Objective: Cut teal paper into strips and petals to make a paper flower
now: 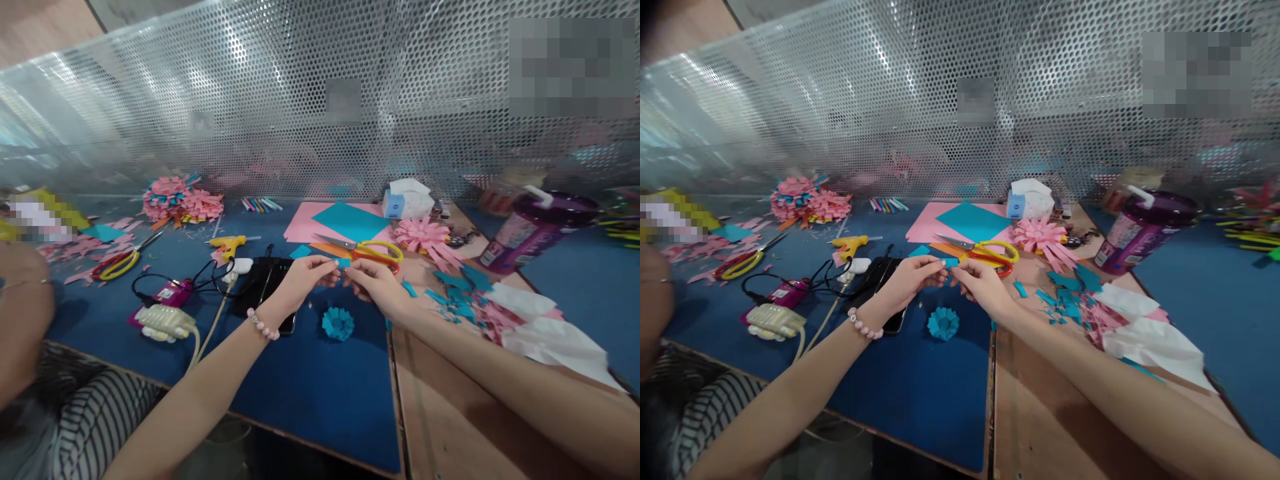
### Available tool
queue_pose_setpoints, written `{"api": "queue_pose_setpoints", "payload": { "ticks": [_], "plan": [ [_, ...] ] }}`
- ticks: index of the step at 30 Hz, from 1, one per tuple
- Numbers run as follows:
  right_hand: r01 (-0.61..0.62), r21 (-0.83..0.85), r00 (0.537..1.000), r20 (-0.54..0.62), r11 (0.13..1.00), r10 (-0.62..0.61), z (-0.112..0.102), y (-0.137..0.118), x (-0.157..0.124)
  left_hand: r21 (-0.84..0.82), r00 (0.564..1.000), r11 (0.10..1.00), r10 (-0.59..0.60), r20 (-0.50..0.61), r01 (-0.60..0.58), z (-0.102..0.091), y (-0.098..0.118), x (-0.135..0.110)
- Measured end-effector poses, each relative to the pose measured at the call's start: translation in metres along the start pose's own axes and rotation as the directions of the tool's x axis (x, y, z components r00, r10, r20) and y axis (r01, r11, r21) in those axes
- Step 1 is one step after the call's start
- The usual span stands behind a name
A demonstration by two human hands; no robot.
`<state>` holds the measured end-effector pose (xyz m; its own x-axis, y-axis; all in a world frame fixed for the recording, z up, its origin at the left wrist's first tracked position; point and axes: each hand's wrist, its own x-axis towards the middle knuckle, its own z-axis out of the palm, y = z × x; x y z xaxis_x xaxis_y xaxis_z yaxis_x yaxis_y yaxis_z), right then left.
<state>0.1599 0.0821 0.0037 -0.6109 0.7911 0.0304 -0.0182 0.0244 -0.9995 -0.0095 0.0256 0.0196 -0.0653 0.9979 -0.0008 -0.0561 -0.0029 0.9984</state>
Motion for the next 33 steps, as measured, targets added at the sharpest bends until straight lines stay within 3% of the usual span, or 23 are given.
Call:
{"api": "queue_pose_setpoints", "payload": {
  "ticks": [22,33],
  "plan": [
    [0.001,0.056,0.998,-0.066,0.998,0.003,0.0058,-0.0044,-0.0055,0.131,0.999,0.991,0.030,-0.032,-0.026,0.0032,-0.0003,-0.0015],
    [0.002,-0.012,0.999,0.034,1.000,-0.002,-0.0003,0.0028,-0.0017,0.141,0.996,0.989,0.045,-0.081,-0.034,0.0018,0.0022,-0.0032]
  ]
}}
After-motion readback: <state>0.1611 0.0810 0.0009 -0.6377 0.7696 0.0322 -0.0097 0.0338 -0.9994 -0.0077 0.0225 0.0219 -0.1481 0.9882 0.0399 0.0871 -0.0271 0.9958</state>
